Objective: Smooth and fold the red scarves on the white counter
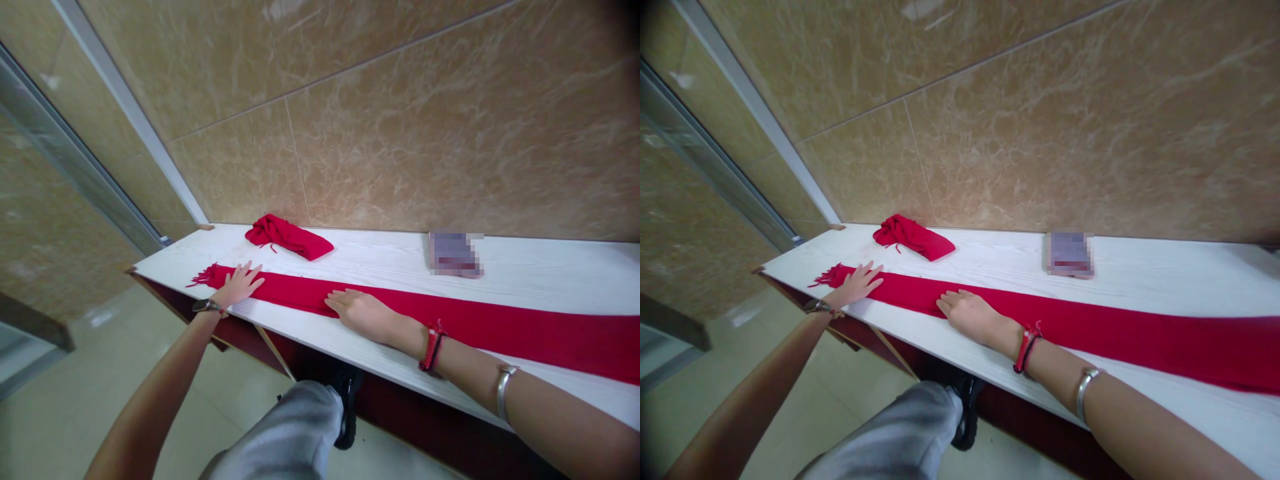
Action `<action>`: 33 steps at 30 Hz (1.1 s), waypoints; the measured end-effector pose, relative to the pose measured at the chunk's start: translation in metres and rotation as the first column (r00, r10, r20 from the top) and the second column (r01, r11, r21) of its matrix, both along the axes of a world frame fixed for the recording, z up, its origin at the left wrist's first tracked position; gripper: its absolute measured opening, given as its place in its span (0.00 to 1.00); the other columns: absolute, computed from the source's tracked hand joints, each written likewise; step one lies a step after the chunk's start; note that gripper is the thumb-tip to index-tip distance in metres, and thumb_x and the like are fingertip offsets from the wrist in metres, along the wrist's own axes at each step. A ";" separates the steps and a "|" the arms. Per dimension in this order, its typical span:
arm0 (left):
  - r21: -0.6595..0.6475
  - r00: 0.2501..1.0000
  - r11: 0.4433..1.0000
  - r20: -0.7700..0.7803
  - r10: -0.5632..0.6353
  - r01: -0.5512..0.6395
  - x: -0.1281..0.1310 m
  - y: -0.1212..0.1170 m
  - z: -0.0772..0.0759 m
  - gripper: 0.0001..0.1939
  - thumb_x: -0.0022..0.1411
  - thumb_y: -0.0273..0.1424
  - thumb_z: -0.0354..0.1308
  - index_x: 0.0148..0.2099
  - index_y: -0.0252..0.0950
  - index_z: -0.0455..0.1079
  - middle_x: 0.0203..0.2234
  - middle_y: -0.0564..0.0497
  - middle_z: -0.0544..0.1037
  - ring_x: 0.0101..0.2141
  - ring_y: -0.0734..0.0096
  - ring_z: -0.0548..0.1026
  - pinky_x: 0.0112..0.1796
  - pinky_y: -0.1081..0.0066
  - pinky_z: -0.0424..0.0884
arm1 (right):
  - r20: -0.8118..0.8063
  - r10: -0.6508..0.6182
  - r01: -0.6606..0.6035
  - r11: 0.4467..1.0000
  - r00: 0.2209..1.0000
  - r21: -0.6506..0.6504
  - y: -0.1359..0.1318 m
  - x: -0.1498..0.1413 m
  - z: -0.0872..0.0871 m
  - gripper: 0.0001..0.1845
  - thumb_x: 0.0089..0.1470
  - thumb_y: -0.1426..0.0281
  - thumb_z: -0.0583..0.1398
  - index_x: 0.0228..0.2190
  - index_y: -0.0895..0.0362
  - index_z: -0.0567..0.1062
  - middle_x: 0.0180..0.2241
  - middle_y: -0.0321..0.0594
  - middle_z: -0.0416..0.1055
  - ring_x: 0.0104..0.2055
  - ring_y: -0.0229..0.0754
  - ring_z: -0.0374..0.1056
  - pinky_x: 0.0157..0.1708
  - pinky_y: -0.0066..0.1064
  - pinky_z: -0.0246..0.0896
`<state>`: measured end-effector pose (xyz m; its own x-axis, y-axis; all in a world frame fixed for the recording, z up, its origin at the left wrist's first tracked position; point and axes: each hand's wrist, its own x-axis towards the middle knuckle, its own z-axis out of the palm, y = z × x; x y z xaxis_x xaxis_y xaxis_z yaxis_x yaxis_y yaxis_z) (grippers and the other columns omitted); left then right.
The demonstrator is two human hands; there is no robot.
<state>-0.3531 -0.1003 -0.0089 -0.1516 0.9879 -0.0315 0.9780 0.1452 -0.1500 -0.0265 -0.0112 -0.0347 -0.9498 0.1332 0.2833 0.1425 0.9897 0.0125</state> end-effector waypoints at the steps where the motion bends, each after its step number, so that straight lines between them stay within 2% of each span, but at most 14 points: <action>1: 0.027 0.997 0.997 0.033 -0.067 0.066 0.011 -0.001 0.000 0.27 0.65 0.42 0.37 0.62 0.38 0.53 0.60 0.43 0.54 0.59 0.54 0.51 0.54 0.52 0.51 | 0.006 -0.004 0.004 1.000 1.000 0.021 -0.002 0.000 0.002 0.20 0.55 0.80 0.49 0.49 0.66 0.67 0.50 0.55 0.67 0.53 0.46 0.62 0.51 0.37 0.59; 3: 0.067 0.959 0.965 0.113 -0.260 0.254 0.035 -0.002 0.001 0.25 0.63 0.42 0.43 0.59 0.37 0.59 0.58 0.46 0.59 0.56 0.62 0.57 0.55 0.63 0.54 | 0.019 -0.018 0.017 0.999 1.000 0.042 -0.005 0.000 0.006 0.20 0.56 0.81 0.47 0.49 0.67 0.66 0.49 0.56 0.67 0.52 0.46 0.64 0.49 0.36 0.62; 5: 0.077 0.903 0.914 0.148 -0.405 0.397 0.055 -0.003 0.003 0.21 0.63 0.39 0.47 0.54 0.37 0.65 0.54 0.47 0.65 0.53 0.67 0.63 0.54 0.69 0.57 | 0.024 -0.035 0.034 0.998 0.999 0.048 -0.008 0.002 0.010 0.20 0.56 0.81 0.47 0.50 0.67 0.66 0.49 0.56 0.67 0.51 0.46 0.65 0.47 0.35 0.63; 8: 0.074 0.876 0.884 0.113 -0.468 0.462 0.070 -0.003 0.005 0.17 0.64 0.31 0.44 0.51 0.36 0.68 0.52 0.48 0.68 0.51 0.70 0.66 0.54 0.70 0.58 | 0.016 -0.011 0.010 0.998 1.000 0.056 -0.010 0.006 0.014 0.21 0.56 0.82 0.48 0.51 0.68 0.65 0.50 0.56 0.66 0.51 0.46 0.64 0.48 0.34 0.62; 12: 0.087 0.877 0.884 0.115 -0.466 0.459 0.070 -0.010 -0.002 0.18 0.65 0.27 0.41 0.51 0.34 0.67 0.52 0.47 0.68 0.52 0.70 0.65 0.54 0.68 0.60 | 0.005 0.090 -0.090 0.994 0.996 0.058 -0.009 0.012 0.011 0.21 0.56 0.82 0.48 0.51 0.66 0.64 0.51 0.54 0.66 0.52 0.44 0.63 0.50 0.34 0.61; 15: 0.195 0.868 0.888 0.205 -0.452 0.416 0.068 -0.017 -0.009 0.16 0.65 0.31 0.41 0.46 0.34 0.68 0.51 0.47 0.69 0.52 0.70 0.65 0.53 0.68 0.61 | 0.007 0.155 -0.155 0.987 0.988 0.041 -0.005 0.013 0.005 0.20 0.57 0.81 0.47 0.50 0.63 0.66 0.50 0.50 0.67 0.52 0.42 0.63 0.51 0.35 0.60; 18: 0.304 0.855 0.895 0.310 -0.416 0.326 0.069 -0.020 -0.012 0.14 0.65 0.34 0.41 0.43 0.36 0.67 0.49 0.47 0.71 0.50 0.70 0.68 0.50 0.68 0.64 | -0.038 0.158 -0.157 0.987 0.987 0.015 -0.002 0.013 0.002 0.21 0.57 0.80 0.47 0.52 0.65 0.64 0.51 0.51 0.66 0.52 0.43 0.63 0.51 0.35 0.60; 21: 0.346 0.840 0.896 0.363 -0.402 0.279 0.070 -0.020 -0.010 0.12 0.64 0.34 0.42 0.41 0.37 0.65 0.49 0.47 0.71 0.51 0.70 0.67 0.50 0.67 0.63 | -0.115 0.139 -0.141 0.990 0.984 -0.014 0.000 0.014 0.000 0.22 0.58 0.80 0.47 0.53 0.66 0.62 0.52 0.52 0.65 0.53 0.43 0.61 0.52 0.35 0.59; 23: 0.297 0.836 0.902 0.363 -0.410 0.314 0.071 -0.022 -0.008 0.11 0.64 0.33 0.43 0.40 0.37 0.65 0.52 0.47 0.68 0.54 0.69 0.63 0.54 0.65 0.58 | -0.125 0.174 -0.179 0.984 0.977 -0.026 0.001 0.015 0.000 0.21 0.58 0.79 0.47 0.53 0.65 0.63 0.52 0.51 0.65 0.54 0.43 0.61 0.53 0.36 0.57; 27: 0.109 0.855 0.923 0.350 -0.382 0.368 0.072 -0.027 -0.003 0.09 0.62 0.32 0.44 0.40 0.38 0.64 0.57 0.47 0.61 0.59 0.65 0.53 0.58 0.57 0.45 | -0.060 0.267 -0.271 0.960 0.962 -0.076 0.002 0.016 0.000 0.19 0.59 0.77 0.47 0.51 0.62 0.67 0.50 0.47 0.68 0.52 0.42 0.63 0.53 0.36 0.57; 31: 0.013 0.874 0.950 0.387 -0.294 0.313 0.073 -0.027 0.004 0.08 0.62 0.33 0.44 0.39 0.38 0.63 0.60 0.47 0.56 0.60 0.63 0.50 0.57 0.54 0.43 | -0.057 0.275 -0.280 0.949 0.960 -0.146 0.003 0.015 0.003 0.19 0.59 0.75 0.48 0.50 0.59 0.68 0.49 0.44 0.69 0.53 0.41 0.62 0.54 0.36 0.56; 33: -0.016 0.888 0.968 0.403 -0.223 0.251 0.074 -0.022 0.004 0.12 0.64 0.35 0.40 0.38 0.38 0.63 0.60 0.48 0.55 0.60 0.63 0.50 0.57 0.53 0.43 | -0.060 0.272 -0.279 0.943 0.960 -0.184 0.002 0.016 0.005 0.19 0.59 0.74 0.48 0.50 0.60 0.68 0.49 0.44 0.69 0.53 0.41 0.61 0.54 0.35 0.55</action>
<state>-0.2795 -0.1228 -0.0047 0.1253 0.9865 -0.1059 0.9625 -0.0950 0.2542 -0.0106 -0.0091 -0.0293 -0.9473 -0.0786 0.3107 -0.1392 0.9741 -0.1782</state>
